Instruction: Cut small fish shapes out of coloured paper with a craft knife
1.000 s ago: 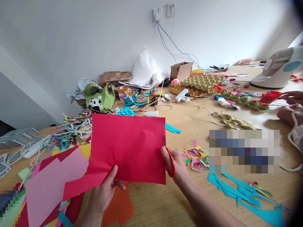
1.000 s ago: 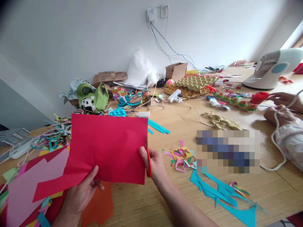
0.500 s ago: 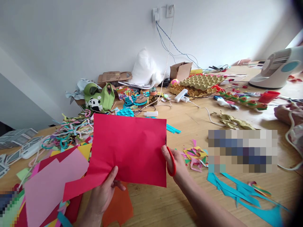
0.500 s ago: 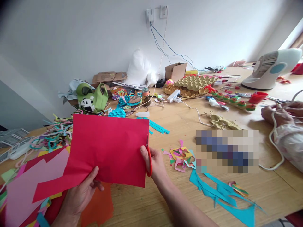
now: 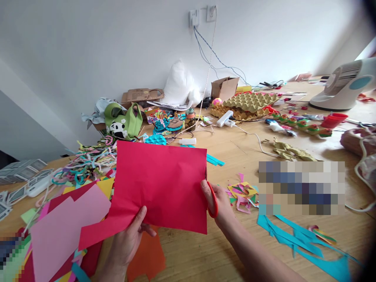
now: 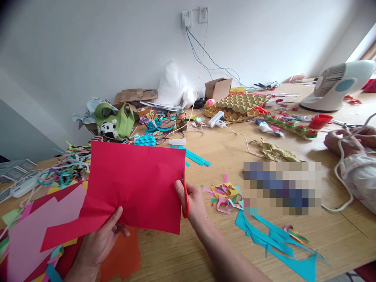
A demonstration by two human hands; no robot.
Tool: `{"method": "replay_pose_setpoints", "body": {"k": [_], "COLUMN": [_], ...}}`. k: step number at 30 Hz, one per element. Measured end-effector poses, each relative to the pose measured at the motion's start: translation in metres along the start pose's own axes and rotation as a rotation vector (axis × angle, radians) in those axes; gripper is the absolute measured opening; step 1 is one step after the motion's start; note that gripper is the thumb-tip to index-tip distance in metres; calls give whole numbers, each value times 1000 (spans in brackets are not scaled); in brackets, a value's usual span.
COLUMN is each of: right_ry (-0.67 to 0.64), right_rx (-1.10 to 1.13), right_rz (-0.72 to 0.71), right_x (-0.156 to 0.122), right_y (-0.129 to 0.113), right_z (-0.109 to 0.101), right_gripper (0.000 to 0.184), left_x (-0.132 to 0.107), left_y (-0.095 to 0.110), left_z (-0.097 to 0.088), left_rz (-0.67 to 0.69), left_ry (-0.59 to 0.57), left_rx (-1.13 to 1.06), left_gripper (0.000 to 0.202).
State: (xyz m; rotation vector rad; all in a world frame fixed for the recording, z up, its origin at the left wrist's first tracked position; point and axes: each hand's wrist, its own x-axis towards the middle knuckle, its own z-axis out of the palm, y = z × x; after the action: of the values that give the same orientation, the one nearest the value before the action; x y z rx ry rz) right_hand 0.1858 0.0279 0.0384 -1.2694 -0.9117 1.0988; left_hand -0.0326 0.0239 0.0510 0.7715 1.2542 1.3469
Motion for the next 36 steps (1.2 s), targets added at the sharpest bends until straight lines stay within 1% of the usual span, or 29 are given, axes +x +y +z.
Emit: {"method": "replay_pose_setpoints", "body": {"k": [3, 10, 15, 20, 27, 32, 36], "right_ry": [2, -8, -10, -16, -33, -16, 2], "right_rx": [21, 104, 109, 78, 167, 151, 125], "right_rz": [1, 20, 20, 7, 33, 9, 26], "right_x": [0, -2, -2, -1, -2, -4, -3], "right_y": [2, 1, 1, 3, 3, 2, 3], "right_z": [1, 2, 3, 2, 2, 2, 2], "right_gripper": [57, 56, 57, 57, 56, 55, 56], "left_x": [1, -2, 3, 4, 4, 4, 4], "left_y": [-1, 0, -1, -2, -2, -2, -2], "left_z": [-1, 2, -2, -4, -4, -6, -6], "left_rz": [16, 30, -17, -29, -21, -44, -62], "left_ry": [3, -3, -12, -20, -22, -22, -24], "left_rx": [-3, -16, 0, 1, -11, -28, -32], "left_gripper": [42, 39, 39, 42, 41, 39, 37]}}
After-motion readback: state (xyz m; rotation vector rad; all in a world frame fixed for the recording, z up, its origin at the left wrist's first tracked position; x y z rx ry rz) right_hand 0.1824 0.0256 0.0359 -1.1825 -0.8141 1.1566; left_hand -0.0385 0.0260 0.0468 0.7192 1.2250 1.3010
